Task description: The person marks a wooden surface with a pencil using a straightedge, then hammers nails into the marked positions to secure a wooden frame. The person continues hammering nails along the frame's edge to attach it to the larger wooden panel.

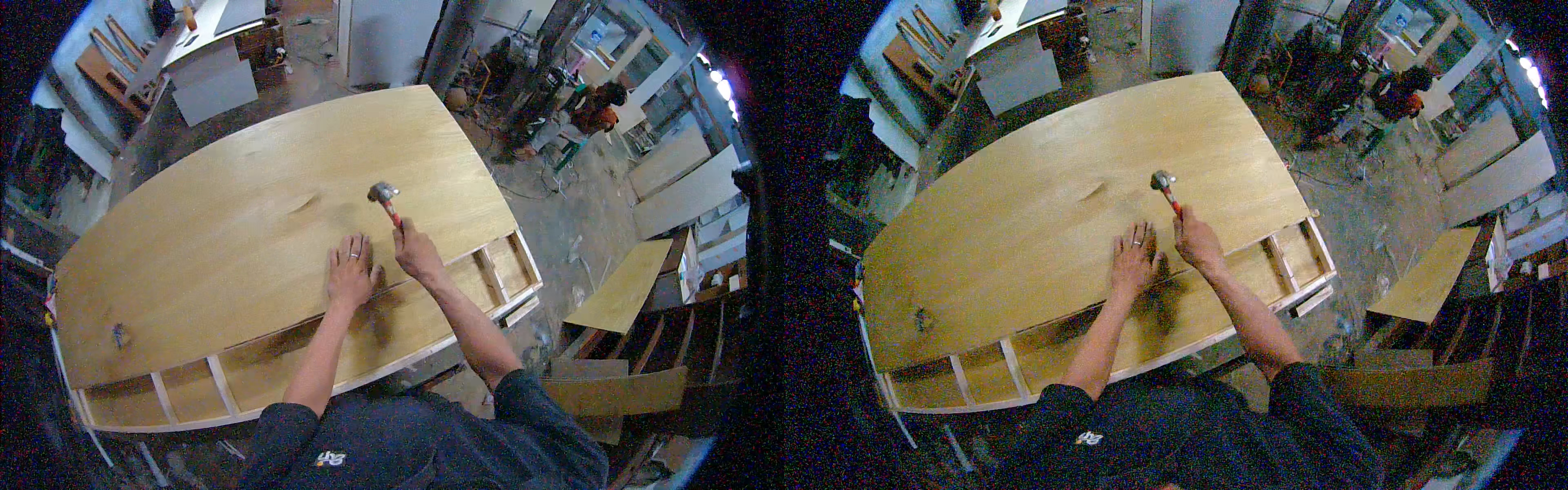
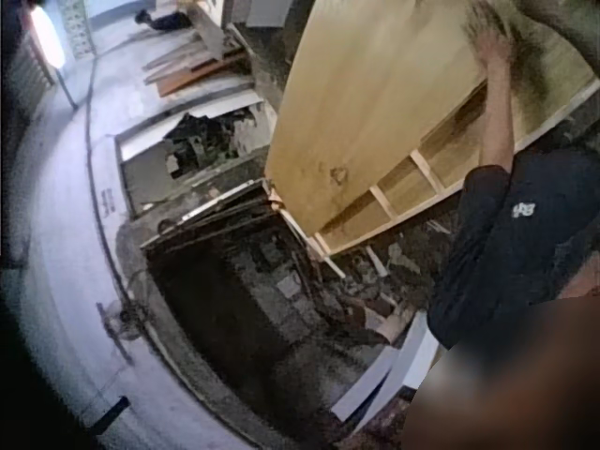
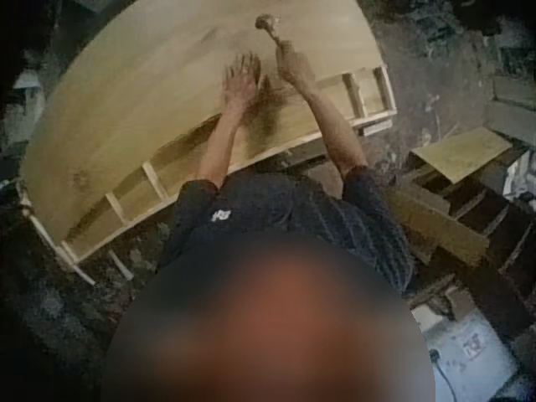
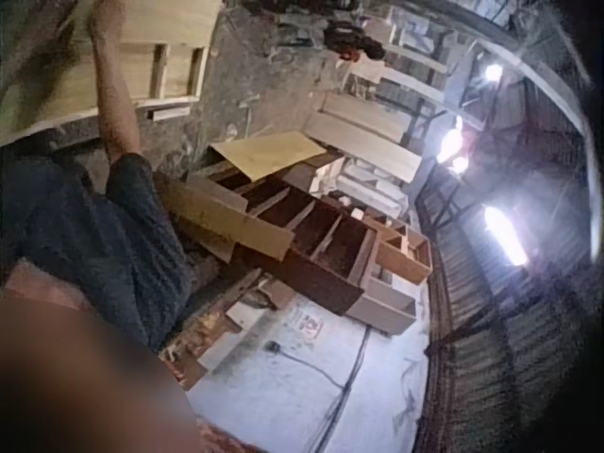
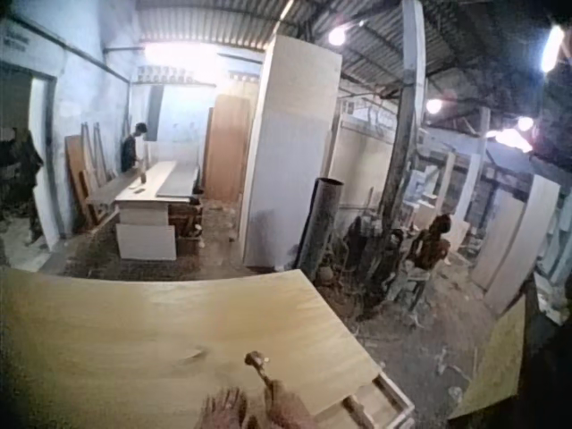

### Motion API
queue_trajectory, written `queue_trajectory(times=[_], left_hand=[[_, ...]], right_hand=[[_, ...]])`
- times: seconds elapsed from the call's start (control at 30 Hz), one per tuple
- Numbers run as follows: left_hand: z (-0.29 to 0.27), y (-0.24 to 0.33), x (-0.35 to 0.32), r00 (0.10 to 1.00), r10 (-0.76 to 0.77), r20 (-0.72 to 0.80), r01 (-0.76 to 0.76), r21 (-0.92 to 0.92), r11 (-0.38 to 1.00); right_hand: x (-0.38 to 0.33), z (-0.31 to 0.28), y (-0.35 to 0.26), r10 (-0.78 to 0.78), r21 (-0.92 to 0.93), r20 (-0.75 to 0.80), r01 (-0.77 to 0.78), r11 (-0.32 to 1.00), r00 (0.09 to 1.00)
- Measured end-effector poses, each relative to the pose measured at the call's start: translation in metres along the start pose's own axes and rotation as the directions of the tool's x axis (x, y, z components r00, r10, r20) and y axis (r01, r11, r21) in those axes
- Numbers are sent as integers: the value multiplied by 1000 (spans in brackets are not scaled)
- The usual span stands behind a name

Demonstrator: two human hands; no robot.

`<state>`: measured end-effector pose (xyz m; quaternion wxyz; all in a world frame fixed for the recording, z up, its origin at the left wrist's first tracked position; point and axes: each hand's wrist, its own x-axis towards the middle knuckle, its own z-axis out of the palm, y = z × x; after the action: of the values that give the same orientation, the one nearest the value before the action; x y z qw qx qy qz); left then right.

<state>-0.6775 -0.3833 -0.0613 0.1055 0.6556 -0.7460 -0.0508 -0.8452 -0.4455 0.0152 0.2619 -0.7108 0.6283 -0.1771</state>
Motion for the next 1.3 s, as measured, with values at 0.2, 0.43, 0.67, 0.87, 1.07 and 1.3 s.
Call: queue_trajectory(times=[0.2,0.43,0.67,0.87,1.07,1.3], left_hand=[[4,-2,1,1000,18,-14,-17,32,999],[-3,0,4,1000,17,-11,-17,81,997],[-3,1,4,998,-20,64,24,-53,998],[-10,7,46,996,-33,83,35,-20,999],[-3,20,84,981,-126,150,130,-21,991],[1,11,51,986,-113,120,117,-28,993]], right_hand=[[6,-12,-12,-71,63,-115,78,995,991],[12,-3,-3,86,-153,166,-60,986,982],[-78,27,50,-6,249,-189,54,967,982],[-203,15,91,269,668,70,-245,702,961],[-256,25,119,277,718,19,-206,665,961],[-254,31,120,284,743,50,-226,630,957]])
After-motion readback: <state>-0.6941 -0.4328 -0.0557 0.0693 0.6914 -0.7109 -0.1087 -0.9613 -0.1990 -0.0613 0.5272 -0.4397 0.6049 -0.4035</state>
